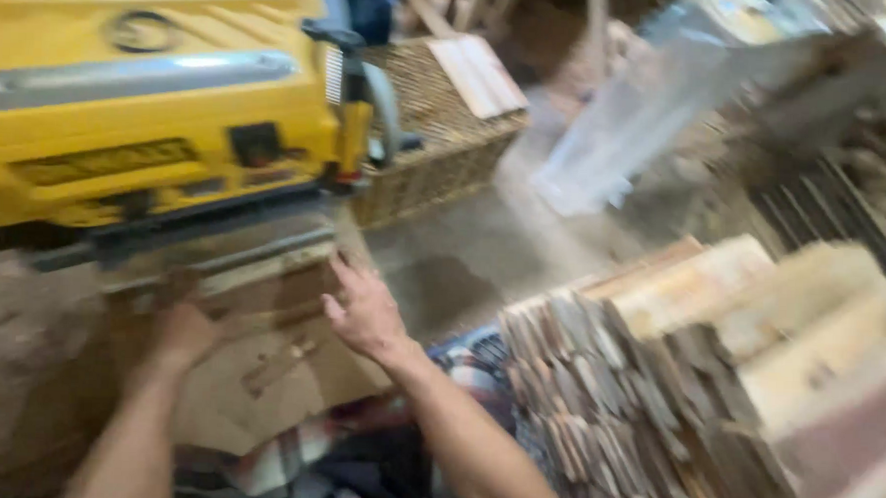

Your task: Feeding wood planks into a thickness planer to smooth and level the surfaces.

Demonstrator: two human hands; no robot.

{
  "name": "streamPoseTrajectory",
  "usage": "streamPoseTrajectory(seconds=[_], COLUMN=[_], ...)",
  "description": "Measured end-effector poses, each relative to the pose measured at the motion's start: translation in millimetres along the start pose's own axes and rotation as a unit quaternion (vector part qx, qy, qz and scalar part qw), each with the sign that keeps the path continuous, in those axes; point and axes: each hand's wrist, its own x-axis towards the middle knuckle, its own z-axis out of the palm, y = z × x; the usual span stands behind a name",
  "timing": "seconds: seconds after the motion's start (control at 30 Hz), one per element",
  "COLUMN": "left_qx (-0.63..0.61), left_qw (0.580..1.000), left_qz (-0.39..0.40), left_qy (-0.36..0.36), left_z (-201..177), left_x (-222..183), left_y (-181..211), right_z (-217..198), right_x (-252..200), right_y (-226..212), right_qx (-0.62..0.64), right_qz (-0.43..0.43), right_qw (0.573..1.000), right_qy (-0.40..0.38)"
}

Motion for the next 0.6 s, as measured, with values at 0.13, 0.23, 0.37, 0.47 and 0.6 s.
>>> streamPoseTrajectory(seconds=[0.13, 0.23, 0.37, 0.47, 0.6], left_qx=[-0.097, -0.204, -0.345, -0.373, -0.404], left_qw=[0.993, 0.975, 0.889, 0.818, 0.763], left_qz=[-0.026, 0.049, 0.293, 0.437, 0.505], left_qy=[0.059, 0.076, 0.073, 0.018, -0.013], left_z=[3, 17, 30, 28, 37], left_x=[-48, -93, -166, -209, -246], left_y=[70, 156, 284, 366, 450], right_z=[-69, -125, -197, -230, -258], right_x=[-89, -146, -203, -238, -261], right_y=[0, 2, 1, 18, 38], right_qx=[0.086, 0.041, -0.089, -0.215, -0.268], right_qz=[-0.088, -0.06, -0.022, 0.049, 0.094], right_qw=[0.968, 0.951, 0.901, 0.87, 0.851], right_qy=[0.218, 0.3, 0.424, 0.441, 0.442])
